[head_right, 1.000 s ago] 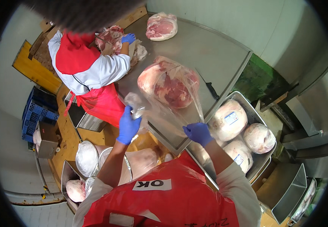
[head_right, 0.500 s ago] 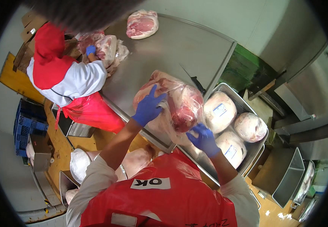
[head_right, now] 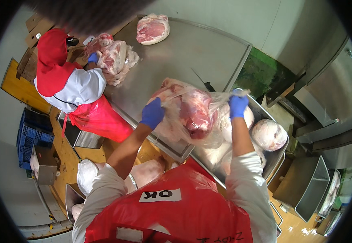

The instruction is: The person removes a large piece of meat from a plastic bag, places it on a stainless steel table, and uses a knife to trim fat and connective tissue. The trimmed pieces are discarded into a bin, and the cleaned meat is placed into a metal tray with other portions.

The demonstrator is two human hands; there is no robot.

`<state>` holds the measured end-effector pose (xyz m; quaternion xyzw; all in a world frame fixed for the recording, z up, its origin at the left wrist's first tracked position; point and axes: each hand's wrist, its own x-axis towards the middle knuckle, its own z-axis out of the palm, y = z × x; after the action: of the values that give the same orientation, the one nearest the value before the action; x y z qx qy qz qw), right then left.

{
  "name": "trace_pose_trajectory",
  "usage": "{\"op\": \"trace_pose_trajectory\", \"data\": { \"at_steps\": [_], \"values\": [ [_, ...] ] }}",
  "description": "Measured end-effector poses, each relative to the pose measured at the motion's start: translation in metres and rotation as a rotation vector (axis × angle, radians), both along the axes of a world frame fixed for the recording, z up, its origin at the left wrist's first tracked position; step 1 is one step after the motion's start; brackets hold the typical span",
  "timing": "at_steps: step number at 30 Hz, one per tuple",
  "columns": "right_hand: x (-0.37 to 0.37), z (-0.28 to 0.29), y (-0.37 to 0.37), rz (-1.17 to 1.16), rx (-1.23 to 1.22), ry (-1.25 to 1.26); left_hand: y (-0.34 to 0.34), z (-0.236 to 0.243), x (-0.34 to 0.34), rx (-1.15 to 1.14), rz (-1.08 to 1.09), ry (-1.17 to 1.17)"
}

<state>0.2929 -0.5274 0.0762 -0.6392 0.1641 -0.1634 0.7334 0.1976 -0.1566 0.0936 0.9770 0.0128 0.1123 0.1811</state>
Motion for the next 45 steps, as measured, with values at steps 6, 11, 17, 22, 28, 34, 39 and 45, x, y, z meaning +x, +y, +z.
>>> {"op": "trace_pose_trajectory", "data": {
  "at_steps": [6,11,17,22,28,34,39,45],
  "values": [
    [-0.102,-0.094,-0.073,0.028,0.035,0.374,0.112,0.016,-0.037,-0.029,0.429,-0.015],
    [-0.117,-0.107,-0.066,0.153,0.003,0.384,0.197,-0.084,-0.113,-0.03,0.526,0.16],
    [-0.132,-0.021,-0.081,0.391,-0.111,0.305,0.169,-0.12,-0.146,-0.795,0.401,0.119],
    [-0.128,-0.037,-0.07,0.11,-0.554,-0.007,0.105,-0.065,-0.063,-1.165,0.256,-0.152],
    [-0.158,0.03,0.043,0.281,-1.206,-0.3,0.109,-0.032,0.014,-1.246,0.208,0.362],
    [-0.149,0.006,0.055,0.531,-1.152,-0.202,0.115,-0.118,0.027,-1.943,0.205,0.606],
    [-0.156,-0.021,0.056,0.224,-0.777,0.043,0.088,-0.177,-0.028,-1.886,-0.03,0.623],
    [-0.174,-0.011,0.043,0.341,0.166,0.531,0.065,-0.157,-0.105,-1.828,0.076,0.721]
  ]
}}
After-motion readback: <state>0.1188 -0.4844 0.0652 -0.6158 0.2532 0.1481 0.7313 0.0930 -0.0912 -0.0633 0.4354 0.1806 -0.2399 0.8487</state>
